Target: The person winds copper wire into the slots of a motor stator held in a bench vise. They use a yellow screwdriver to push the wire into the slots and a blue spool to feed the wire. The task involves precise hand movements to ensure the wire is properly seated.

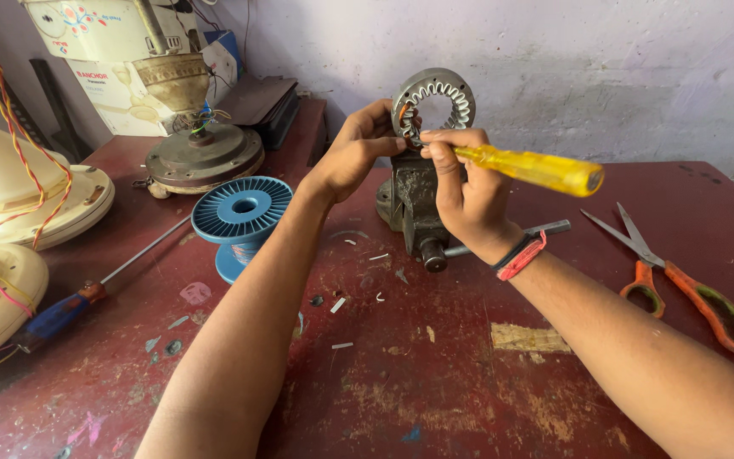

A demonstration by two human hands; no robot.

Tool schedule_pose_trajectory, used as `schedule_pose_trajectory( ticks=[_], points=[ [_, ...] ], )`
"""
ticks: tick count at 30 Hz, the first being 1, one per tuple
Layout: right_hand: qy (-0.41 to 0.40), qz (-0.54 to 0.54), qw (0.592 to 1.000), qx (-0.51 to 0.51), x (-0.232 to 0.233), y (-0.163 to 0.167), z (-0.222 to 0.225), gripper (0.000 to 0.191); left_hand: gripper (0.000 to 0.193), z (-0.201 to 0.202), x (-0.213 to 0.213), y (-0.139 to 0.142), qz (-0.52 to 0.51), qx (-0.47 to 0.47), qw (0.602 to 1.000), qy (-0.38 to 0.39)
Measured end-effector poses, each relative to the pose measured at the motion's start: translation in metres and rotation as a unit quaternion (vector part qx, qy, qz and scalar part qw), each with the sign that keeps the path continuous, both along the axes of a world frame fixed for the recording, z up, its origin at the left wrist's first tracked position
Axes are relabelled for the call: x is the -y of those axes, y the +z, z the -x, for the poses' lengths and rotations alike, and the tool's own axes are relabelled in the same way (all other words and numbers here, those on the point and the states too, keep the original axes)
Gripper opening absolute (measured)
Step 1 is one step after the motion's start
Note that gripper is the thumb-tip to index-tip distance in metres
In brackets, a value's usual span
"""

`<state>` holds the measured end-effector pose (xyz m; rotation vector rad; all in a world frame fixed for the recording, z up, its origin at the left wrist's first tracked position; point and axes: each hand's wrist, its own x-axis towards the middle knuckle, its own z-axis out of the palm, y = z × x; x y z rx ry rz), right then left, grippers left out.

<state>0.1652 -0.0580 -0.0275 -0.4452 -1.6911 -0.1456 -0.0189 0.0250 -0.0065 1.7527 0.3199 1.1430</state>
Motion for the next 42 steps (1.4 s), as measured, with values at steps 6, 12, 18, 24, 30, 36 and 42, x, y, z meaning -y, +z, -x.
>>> schedule_pose_trajectory(
  ticks=[6, 12, 18, 24, 30, 36, 42],
  points=[
    [-0.039, -0.089, 0.993, 0.069, 0.003, 0.001, -0.003, 0.010, 0.043, 0.001, -0.002, -0.002, -0.003, -0.017, 1.000, 0.023],
    [0.042, -0.022, 0.998, -0.039, -0.008, 0.000, 0.000, 0.013, 0.045, 0.000, -0.007, -0.003, -0.013, -0.007, 1.000, -0.002],
    [0.044, -0.001, 0.998, -0.036, -0.011, -0.004, -0.004, 0.018, 0.041, 0.000, -0.002, -0.002, 0.004, 0.000, 1.000, 0.003],
    [0.033, 0.006, 0.999, -0.001, -0.011, -0.006, -0.004, 0.019, 0.037, 0.000, 0.001, 0.000, -0.001, -0.013, 1.000, 0.017],
    [0.100, -0.001, 0.994, -0.052, -0.015, -0.005, -0.006, 0.022, 0.040, -0.001, -0.001, 0.000, -0.002, -0.005, 1.000, 0.010],
    [0.070, 0.017, 0.992, -0.104, -0.015, -0.002, -0.006, 0.022, 0.042, -0.002, 0.000, 0.001, 0.006, -0.023, 0.999, 0.035],
    [0.074, 0.046, 0.989, -0.118, -0.016, 0.000, -0.005, 0.022, 0.043, -0.002, 0.000, 0.001, -0.007, -0.024, 0.999, 0.033]
  ],
)
